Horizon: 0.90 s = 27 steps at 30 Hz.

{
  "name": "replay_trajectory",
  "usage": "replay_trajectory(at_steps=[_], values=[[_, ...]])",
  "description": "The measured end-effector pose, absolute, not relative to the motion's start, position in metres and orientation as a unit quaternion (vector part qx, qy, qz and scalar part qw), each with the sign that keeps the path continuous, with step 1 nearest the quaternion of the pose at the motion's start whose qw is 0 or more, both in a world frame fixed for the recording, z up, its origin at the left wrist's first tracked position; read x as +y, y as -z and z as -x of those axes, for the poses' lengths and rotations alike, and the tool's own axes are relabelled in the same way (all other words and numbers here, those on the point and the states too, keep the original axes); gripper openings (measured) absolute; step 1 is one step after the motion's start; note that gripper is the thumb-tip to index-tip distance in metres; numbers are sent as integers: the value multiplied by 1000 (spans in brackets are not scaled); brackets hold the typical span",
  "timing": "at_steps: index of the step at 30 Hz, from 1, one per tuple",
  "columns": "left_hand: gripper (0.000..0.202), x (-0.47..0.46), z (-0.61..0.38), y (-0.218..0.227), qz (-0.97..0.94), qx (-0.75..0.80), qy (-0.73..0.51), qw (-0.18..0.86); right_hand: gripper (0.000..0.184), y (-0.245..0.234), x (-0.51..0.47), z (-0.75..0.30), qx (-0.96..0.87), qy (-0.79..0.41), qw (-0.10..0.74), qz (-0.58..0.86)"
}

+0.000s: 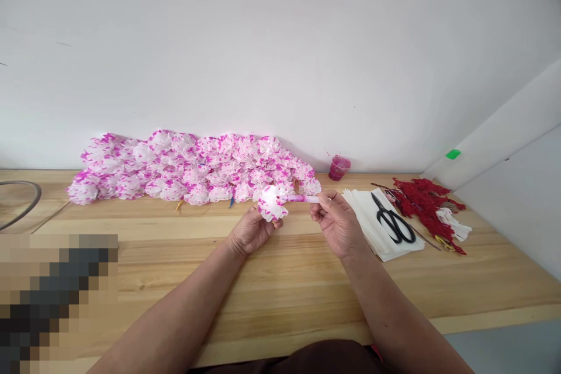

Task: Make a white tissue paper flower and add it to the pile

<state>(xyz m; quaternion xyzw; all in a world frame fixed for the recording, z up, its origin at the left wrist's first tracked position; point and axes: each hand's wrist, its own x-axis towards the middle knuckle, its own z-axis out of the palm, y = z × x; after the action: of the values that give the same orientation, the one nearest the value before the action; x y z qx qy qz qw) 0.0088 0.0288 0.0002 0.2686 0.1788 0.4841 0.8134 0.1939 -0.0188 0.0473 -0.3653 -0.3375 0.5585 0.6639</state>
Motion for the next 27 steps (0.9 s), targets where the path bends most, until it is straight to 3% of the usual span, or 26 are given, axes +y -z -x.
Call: replay_trajectory(at_steps=[8,16,21,27], values=[[36,29,-8,0,-263,198,-490,807,24,-53,-17,-199,-279,-571,687,352],[29,29,-10,-1,-260,212,-500,799,21,-46,-16,-197,-362,-531,656,396],[24,30,-10,-1,-273,227,-510,783,18,-48,-17,-199,-348,-521,680,381],[15,34,-13,4,-352,286,-572,683,15,-51,-29,-190,-456,-322,710,429]])
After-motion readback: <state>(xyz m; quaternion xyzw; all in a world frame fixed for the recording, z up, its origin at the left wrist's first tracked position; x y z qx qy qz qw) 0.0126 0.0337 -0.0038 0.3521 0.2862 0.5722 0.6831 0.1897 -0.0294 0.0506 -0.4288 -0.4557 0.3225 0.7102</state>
